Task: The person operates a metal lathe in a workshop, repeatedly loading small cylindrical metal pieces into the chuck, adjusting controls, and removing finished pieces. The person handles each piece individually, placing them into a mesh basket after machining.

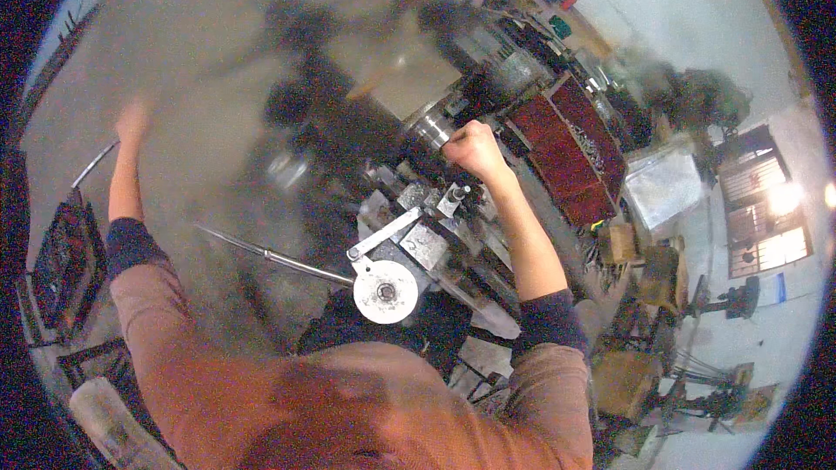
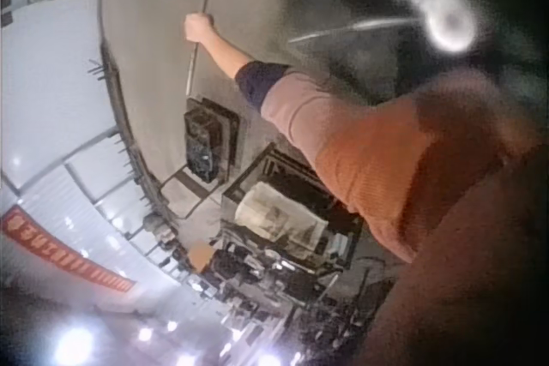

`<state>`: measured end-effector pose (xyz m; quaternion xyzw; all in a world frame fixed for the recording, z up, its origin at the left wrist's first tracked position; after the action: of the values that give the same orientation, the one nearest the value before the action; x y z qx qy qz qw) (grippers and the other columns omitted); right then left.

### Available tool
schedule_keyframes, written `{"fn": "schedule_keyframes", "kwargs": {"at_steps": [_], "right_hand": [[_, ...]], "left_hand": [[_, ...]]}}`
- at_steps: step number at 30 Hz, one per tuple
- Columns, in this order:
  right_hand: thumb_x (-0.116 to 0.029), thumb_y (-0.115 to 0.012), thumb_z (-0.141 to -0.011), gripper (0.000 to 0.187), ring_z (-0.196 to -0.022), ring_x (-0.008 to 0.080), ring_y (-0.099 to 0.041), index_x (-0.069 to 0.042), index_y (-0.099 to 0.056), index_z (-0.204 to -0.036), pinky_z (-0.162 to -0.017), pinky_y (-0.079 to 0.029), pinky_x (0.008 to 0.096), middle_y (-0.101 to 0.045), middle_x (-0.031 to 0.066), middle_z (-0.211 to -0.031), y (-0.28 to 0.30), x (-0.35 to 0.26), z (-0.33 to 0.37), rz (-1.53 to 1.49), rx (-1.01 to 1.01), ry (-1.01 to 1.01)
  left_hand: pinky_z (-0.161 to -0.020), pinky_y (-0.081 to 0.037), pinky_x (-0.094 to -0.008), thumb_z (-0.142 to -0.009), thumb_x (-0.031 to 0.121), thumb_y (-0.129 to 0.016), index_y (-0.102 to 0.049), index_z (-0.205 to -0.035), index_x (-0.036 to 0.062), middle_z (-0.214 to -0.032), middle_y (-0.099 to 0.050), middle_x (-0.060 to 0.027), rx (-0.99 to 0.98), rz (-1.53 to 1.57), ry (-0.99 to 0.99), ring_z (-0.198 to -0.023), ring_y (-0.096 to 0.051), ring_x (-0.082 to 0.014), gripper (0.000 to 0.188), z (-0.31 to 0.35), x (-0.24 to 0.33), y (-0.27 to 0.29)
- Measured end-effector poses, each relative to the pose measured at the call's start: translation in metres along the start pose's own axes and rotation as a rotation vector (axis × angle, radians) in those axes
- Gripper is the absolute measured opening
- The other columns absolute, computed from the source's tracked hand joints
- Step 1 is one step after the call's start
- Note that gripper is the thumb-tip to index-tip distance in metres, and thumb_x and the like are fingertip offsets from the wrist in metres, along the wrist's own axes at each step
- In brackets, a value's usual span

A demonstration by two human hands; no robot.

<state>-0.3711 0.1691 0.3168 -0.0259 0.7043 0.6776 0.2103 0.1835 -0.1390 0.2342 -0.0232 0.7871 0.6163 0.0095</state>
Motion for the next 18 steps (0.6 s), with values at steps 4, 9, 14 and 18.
{"fn": "schedule_keyframes", "kwargs": {"at_steps": [4,9,14,18], "right_hand": [[-0.018,-0.061,-0.058,0.02,-0.059,0.0307,-0.06,-0.004,-0.067,-0.07,-0.063,-0.05,0.0335,-0.061,0.0167,-0.065,0.0,0.0,0.011,-0.099,0.072,0.088],[-0.014,-0.062,-0.058,0.023,-0.078,0.0308,-0.058,-0.008,-0.066,-0.079,-0.076,-0.045,0.0383,-0.063,0.0121,-0.083,0.041,0.01,0.068,-0.12,0.422,0.281],[-0.009,-0.061,-0.056,0.027,-0.082,0.0288,-0.06,-0.007,-0.065,-0.082,-0.086,-0.043,0.0377,-0.063,0.012,-0.084,0.076,0.064,0.175,-0.078,0.442,0.014],[-0.008,-0.062,-0.057,0.031,-0.079,0.0255,-0.061,-0.004,-0.066,-0.087,-0.073,-0.047,0.0325,-0.064,0.0139,-0.083,0.071,0.145,0.281,-0.059,0.466,-0.318]], "left_hand": [[-0.078,-0.047,-0.0398,-0.075,0.019,-0.056,-0.058,-0.106,0.0088,-0.096,-0.062,-0.015,0.046,0.133,-0.191,-0.094,-0.058,-0.0312,0.033,0.003,0.024,-0.012],[-0.077,-0.046,-0.0384,-0.073,0.026,-0.06,-0.059,-0.104,0.0068,-0.093,-0.061,-0.0166,0.001,0.608,-0.38,-0.09,-0.059,-0.0307,0.037,0.093,0.153,-0.036],[-0.082,-0.045,-0.0428,-0.072,0.033,-0.063,-0.056,-0.105,0.0091,-0.103,-0.059,-0.0144,-0.486,0.266,-0.551,-0.099,-0.056,-0.0291,0.041,0.136,0.228,-0.178],[-0.073,-0.049,-0.041,-0.076,0.012,-0.055,-0.061,-0.09,0.0114,-0.089,-0.063,-0.0109,-0.254,0.026,-0.918,-0.087,-0.062,-0.0273,0.016,0.11,0.244,-0.17]]}}
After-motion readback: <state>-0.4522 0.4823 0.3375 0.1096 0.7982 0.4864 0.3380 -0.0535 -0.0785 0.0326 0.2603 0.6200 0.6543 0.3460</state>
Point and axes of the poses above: each hand's wrist, its own z-axis away from the middle knuckle, its own y-axis out of the back of the hand, x = y × z, the point moved 4 cm from there along -z, towards the middle knuckle
